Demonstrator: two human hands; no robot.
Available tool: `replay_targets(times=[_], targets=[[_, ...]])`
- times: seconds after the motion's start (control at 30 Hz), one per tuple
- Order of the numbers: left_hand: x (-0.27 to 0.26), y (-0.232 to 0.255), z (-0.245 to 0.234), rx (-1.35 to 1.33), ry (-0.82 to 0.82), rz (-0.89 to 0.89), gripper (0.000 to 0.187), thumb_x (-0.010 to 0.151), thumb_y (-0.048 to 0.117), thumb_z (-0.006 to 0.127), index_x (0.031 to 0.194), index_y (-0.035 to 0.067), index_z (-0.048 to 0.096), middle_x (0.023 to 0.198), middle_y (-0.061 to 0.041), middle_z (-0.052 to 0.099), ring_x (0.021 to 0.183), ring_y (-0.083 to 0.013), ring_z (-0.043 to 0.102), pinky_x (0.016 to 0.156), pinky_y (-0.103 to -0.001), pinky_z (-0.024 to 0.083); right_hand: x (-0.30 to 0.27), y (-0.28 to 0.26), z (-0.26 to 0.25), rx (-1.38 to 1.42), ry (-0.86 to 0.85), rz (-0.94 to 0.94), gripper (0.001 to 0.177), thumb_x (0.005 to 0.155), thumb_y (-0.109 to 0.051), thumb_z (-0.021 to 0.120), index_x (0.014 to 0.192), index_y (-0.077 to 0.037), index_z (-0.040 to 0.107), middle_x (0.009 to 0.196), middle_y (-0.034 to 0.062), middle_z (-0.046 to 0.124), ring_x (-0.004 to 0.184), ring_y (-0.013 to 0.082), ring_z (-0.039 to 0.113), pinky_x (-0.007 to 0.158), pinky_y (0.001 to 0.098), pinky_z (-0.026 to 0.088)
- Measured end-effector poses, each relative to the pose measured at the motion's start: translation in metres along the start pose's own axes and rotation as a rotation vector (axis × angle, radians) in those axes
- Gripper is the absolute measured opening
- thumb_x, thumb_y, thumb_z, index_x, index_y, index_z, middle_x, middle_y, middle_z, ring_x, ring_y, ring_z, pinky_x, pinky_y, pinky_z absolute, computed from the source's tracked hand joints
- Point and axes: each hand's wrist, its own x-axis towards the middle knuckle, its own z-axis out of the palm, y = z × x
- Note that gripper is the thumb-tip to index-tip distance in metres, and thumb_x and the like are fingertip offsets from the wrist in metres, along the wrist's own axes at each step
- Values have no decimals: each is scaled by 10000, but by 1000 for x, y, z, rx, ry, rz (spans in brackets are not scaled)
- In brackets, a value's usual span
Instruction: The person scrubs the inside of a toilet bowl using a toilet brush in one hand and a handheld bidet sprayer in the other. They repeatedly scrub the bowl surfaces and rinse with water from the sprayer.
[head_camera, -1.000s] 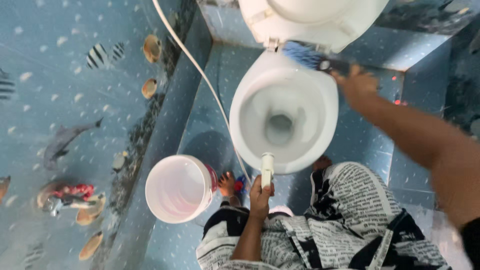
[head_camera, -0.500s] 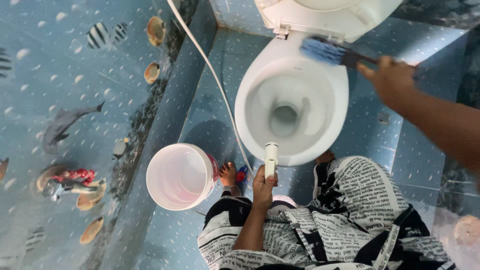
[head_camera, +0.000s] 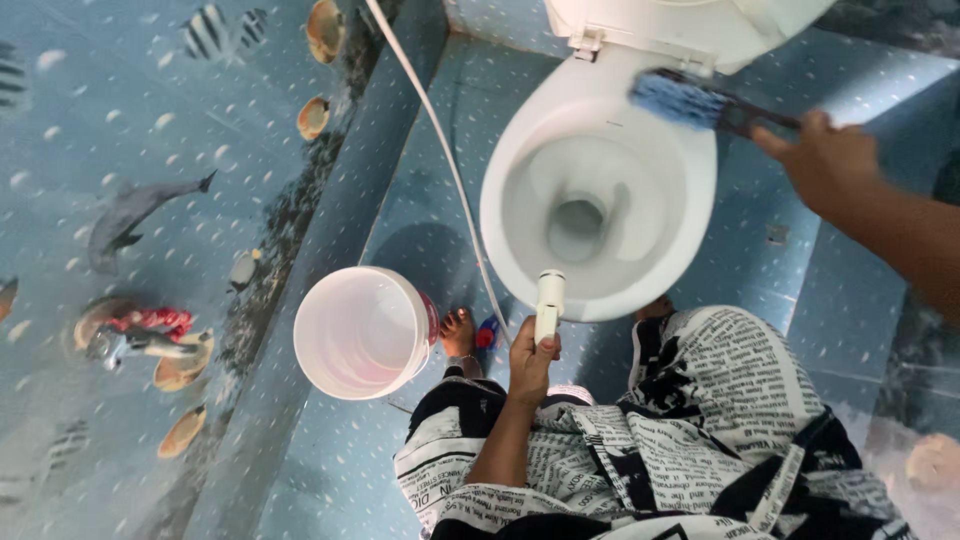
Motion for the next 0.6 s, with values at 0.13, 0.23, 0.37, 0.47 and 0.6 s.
replay_targets(times=[0.13,0.23,0.37,0.47,0.6], targets=[[3,-2,1,-19,-19,4,514,1024,492,629,1196,11,575,801,4,533,715,-81,476,643,-243,414,48,-55,-34,391,-23,99,757,986,-188,536,1647,-346,202,1308,264,489,832,311,676,617,383,585],[1,-3,-1,-3,-24,4,505,1028,486,628,1178,6,581,795,6,529,705,-81,472,632,-240,404,65,-130,-73,673,-14,191,743,970,-149,544,1624,-275,213,1280,287,441,915,429,673,700,491,589],[3,-6,3,-2,-4,-4,498,1012,480,635,1185,16,586,795,8,530,693,-78,470,621,-239,405,27,-165,-87,762,44,43,826,928,-69,552,1668,-258,239,1193,253,498,811,394,698,683,467,599],[6,-7,2,-21,-3,0,496,1011,477,644,1180,14,585,799,6,532,695,-79,471,620,-242,405,14,-146,-83,661,66,-70,766,993,-71,511,1642,-387,254,1160,211,512,801,376,704,684,468,609],[1,-11,-1,-11,-6,-21,510,1008,481,648,1193,10,584,813,6,538,707,-80,473,629,-244,409,14,-151,-87,684,2,65,805,956,-84,538,1622,-436,252,1159,212,506,787,394,705,667,472,610]])
